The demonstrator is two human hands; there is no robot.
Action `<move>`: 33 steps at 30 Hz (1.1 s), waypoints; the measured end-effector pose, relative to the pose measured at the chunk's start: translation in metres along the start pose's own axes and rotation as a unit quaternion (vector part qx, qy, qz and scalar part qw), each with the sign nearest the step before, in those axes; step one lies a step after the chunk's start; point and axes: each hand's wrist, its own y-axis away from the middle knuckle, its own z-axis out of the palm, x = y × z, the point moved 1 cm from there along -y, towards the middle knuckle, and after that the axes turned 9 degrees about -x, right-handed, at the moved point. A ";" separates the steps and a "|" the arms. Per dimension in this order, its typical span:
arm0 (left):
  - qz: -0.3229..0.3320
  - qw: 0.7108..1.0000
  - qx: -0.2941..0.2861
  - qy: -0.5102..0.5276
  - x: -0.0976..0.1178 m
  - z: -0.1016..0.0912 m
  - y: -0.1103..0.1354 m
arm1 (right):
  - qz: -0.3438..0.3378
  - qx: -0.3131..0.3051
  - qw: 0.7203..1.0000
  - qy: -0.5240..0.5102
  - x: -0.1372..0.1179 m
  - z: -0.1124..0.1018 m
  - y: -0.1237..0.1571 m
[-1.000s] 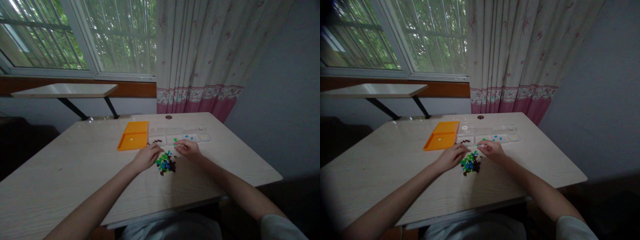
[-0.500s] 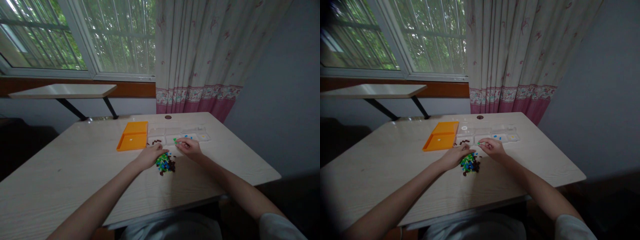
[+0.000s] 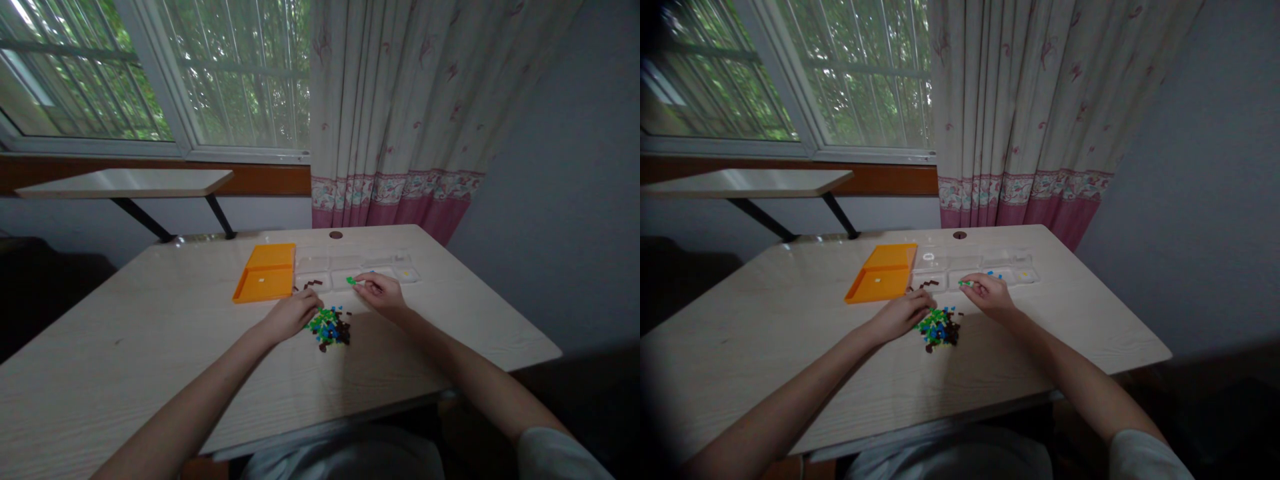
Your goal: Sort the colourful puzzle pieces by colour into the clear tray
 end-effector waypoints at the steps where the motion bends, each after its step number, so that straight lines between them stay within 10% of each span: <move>1: 0.000 1.000 -0.001 -0.001 0.000 0.000 0.000 | 0.019 -0.008 1.000 0.011 0.004 0.000 -0.002; 13: -0.014 0.999 0.036 0.024 -0.001 -0.003 0.001 | 0.130 -0.099 0.977 0.140 0.039 -0.003 -0.010; 26: 0.028 0.987 0.073 0.144 0.022 -0.007 -0.002 | -0.092 -0.186 0.977 0.046 -0.006 0.024 0.009; 33: 0.005 0.979 0.060 0.197 0.020 -0.003 -0.004 | -0.086 -0.153 0.984 -0.005 -0.014 0.032 0.013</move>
